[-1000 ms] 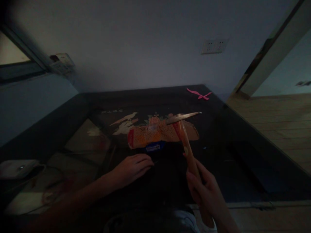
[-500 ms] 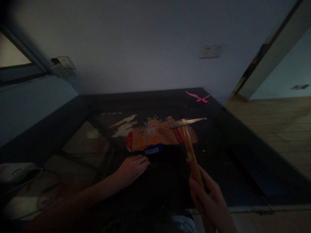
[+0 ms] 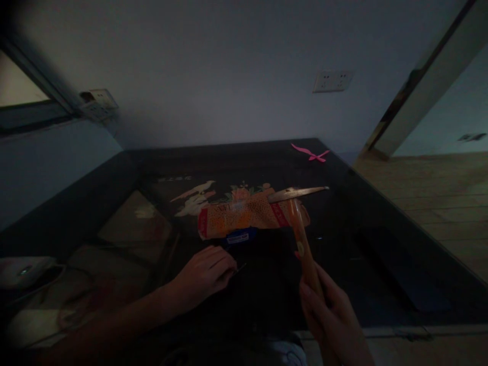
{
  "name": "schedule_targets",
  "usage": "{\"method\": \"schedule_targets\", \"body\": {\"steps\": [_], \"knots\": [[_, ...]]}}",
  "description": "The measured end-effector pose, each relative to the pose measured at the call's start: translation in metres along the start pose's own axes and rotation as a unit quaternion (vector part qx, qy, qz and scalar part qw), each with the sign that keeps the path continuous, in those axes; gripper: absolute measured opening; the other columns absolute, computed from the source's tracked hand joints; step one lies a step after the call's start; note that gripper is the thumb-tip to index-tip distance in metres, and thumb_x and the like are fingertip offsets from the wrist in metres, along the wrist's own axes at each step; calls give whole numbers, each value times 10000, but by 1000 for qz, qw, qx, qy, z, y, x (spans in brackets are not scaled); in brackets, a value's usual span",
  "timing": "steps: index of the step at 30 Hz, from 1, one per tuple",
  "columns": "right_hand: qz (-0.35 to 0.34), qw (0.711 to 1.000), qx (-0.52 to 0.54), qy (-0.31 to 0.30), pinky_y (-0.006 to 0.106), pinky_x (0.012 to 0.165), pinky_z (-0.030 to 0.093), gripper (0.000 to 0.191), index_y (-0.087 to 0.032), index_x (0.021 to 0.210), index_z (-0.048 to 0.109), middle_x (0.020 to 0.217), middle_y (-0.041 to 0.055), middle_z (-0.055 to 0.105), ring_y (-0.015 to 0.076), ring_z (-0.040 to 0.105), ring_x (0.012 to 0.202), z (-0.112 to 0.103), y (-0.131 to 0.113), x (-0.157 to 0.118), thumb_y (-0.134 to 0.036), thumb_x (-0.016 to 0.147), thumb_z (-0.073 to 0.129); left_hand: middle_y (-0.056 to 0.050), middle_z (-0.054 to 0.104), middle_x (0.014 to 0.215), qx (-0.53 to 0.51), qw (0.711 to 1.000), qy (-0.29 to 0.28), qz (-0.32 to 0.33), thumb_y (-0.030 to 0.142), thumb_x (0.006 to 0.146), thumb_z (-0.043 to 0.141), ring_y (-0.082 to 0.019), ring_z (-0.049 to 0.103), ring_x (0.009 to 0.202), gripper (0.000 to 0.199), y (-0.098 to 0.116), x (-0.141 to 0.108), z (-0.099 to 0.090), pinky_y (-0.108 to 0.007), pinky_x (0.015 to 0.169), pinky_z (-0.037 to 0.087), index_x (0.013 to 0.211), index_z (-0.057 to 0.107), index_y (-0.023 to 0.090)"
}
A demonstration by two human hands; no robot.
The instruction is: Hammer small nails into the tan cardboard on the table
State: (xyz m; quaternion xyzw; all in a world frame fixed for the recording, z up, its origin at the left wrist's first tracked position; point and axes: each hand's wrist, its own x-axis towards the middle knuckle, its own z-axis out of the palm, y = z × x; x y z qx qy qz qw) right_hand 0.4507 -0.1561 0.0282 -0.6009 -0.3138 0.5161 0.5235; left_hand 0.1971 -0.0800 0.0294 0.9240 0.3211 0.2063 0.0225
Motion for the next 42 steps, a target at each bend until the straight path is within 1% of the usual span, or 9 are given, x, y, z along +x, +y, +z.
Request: {"method": "schedule_targets", "body": {"steps": [3,7,10,14,20,26,32,38,42], "knots": [[10,1000,-1,-8,146,338,241,589,-279,1283,605,575,-85,376,56,293,417,2,-3,-1,-475,746,750,-9,698,861,-75,994,80,2,89,851,541,-151,639,808,147,0,11,-29,-285,755,502,925,616,190],[1,1000,5,-22,153,336,237,590,-289,1290,593,581,-82,413,56,293,402,1,-3,0,-458,748,753,-13,710,870,-152,971,169,-78,126,833,598,-145,659,813,124,-29,39,-51,-279,772,522,929,646,189],[-5,1000,-4,-16,160,336,251,566,-280,1269,600,599,-73,431,70,324,413,4,-4,0,-442,748,750,-25,721,875,-247,931,223,-150,149,814,625,-146,673,797,130,-58,64,-46,-270,759,543,937,662,171],[-3,1000,-10,-18,168,344,264,501,-286,1221,638,601,-68,414,73,321,423,8,-7,-2,-448,757,738,-26,709,825,-303,899,264,-172,159,795,656,-140,666,771,40,-79,83,-26,-258,739,538,835,651,156],[-10,999,-24,-34,154,337,224,509,-283,1254,613,566,-86,385,52,274,392,10,-6,0,-448,784,718,-29,711,846,-315,902,229,-186,149,799,645,-154,674,829,29,-85,80,-10,-261,733,546,822,650,166],[3,999,-23,-43,165,330,270,552,-278,1262,611,603,-73,427,59,321,396,10,-4,7,-475,761,734,-19,702,846,-348,901,184,-184,151,781,661,-149,676,797,55,-92,79,0,-277,749,557,829,642,171],[-12,999,-40,-21,164,319,286,524,-260,1219,641,628,-56,464,67,362,408,17,-13,8,-473,749,737,-18,695,829,-358,895,183,-195,168,782,662,-150,677,776,58,-93,78,4,-284,744,558,834,636,168],[-42,990,-114,-75,163,308,257,586,-227,1321,552,592,-72,431,62,336,379,20,-29,12,-466,802,677,-21,701,848,-343,898,183,-206,159,789,653,-146,676,774,62,-92,78,4,-293,757,557,847,635,165],[-25,978,-159,-132,166,334,268,598,-243,1369,505,542,-88,405,74,342,386,20,-40,17,-493,841,632,-32,708,867,-328,903,184,-208,148,788,644,-154,677,788,89,-92,78,6,-300,756,557,876,642,161]]}}
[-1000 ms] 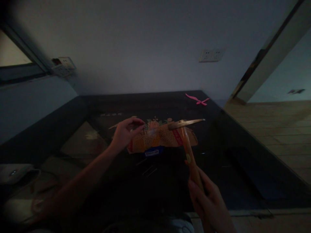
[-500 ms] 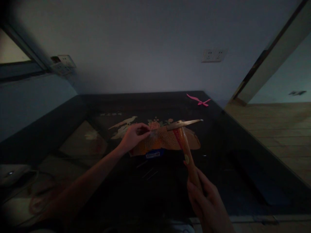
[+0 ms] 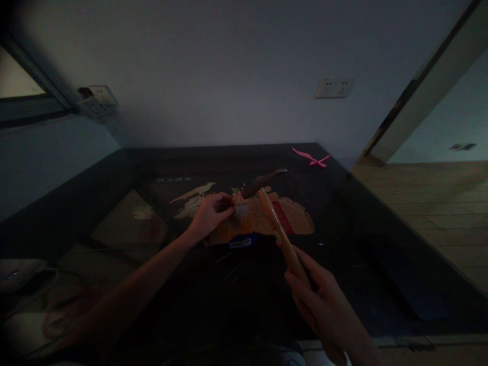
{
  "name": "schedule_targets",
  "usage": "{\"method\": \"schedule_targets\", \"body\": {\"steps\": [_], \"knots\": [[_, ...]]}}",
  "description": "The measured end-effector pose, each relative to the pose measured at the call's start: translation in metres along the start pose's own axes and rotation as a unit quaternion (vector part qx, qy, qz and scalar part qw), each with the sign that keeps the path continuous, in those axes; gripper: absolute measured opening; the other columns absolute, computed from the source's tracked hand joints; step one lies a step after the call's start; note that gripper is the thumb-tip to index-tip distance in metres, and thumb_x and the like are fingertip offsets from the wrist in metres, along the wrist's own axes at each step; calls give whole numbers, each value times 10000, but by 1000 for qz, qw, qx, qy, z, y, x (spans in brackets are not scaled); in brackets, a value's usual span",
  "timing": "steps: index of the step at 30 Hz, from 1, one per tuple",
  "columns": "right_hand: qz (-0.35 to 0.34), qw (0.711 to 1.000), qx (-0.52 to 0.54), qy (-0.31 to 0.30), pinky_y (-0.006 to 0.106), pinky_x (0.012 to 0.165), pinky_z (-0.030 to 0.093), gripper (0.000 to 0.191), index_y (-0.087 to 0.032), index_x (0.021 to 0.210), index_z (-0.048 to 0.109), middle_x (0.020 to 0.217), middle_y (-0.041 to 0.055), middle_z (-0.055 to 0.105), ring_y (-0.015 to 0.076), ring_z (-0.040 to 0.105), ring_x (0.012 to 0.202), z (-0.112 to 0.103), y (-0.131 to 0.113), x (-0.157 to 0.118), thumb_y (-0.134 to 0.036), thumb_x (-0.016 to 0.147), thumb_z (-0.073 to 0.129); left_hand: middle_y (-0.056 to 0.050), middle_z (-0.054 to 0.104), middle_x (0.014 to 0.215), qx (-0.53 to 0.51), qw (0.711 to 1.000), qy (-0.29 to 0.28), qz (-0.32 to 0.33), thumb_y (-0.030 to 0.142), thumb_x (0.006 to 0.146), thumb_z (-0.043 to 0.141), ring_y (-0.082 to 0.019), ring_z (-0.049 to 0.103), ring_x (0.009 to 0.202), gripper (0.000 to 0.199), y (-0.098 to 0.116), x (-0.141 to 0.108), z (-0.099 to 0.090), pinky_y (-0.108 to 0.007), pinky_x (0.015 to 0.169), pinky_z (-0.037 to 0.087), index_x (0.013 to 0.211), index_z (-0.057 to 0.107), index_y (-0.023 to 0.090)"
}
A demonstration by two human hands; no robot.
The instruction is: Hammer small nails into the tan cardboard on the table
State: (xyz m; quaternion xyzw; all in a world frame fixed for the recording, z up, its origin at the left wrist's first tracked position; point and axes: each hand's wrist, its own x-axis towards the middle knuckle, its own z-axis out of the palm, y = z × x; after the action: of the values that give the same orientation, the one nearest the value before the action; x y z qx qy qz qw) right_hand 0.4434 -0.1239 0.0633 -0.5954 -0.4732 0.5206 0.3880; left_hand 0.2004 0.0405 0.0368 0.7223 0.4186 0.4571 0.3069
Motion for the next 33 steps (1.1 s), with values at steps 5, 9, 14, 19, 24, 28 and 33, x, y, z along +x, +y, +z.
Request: {"method": "schedule_targets", "body": {"steps": [5,9,14,19,24,28,33], "knots": [[3,999,-38,-29,173,328,281,641,-273,1385,493,502,-90,414,87,366,377,-5,-12,4,-558,826,623,-28,710,833,32,999,1,-2,145,788,650,-155,680,766,74,4,-1,0,-288,729,554,860,637,160],[-7,997,-81,-6,159,320,272,655,-263,1372,519,508,-87,409,79,361,380,-13,-29,1,-554,800,651,-22,706,815,38,999,7,-5,126,784,651,-151,680,753,63,8,-1,0,-277,720,550,831,631,161],[-49,991,-124,7,185,322,332,660,-249,1319,595,561,-41,481,104,399,426,-21,-47,-2,-575,750,673,-17,702,817,36,999,5,2,101,783,632,-142,677,744,81,5,-2,1,-266,709,542,834,625,165],[-11,990,-135,-45,170,289,273,662,-262,1318,606,489,-54,464,94,384,373,-21,-50,9,-539,723,693,-11,702,814,79,997,7,3,123,780,647,-149,666,747,105,4,-3,0,-277,710,534,872,636,172],[-28,989,-140,-34,173,271,248,573,-274,1233,679,443,-51,460,85,366,329,-22,-65,9,-486,703,721,-16,696,819,57,998,6,0,108,777,651,-152,665,754,125,3,-3,1,-273,704,533,881,625,170],[-40,990,-135,-27,177,265,272,562,-279,1202,702,456,-50,488,90,387,330,-24,-72,10,-442,666,754,0,686,799,45,999,4,2,83,771,648,-137,660,738,136,3,-2,2,-253,690,531,860,615,180],[-22,984,-166,-63,175,256,286,574,-256,1232,682,443,-50,507,94,407,314,-25,-63,20,-435,691,744,5,692,786,68,998,0,-10,85,771,659,-141,660,731,173,6,-2,1,-262,696,528,911,627,182]]}}
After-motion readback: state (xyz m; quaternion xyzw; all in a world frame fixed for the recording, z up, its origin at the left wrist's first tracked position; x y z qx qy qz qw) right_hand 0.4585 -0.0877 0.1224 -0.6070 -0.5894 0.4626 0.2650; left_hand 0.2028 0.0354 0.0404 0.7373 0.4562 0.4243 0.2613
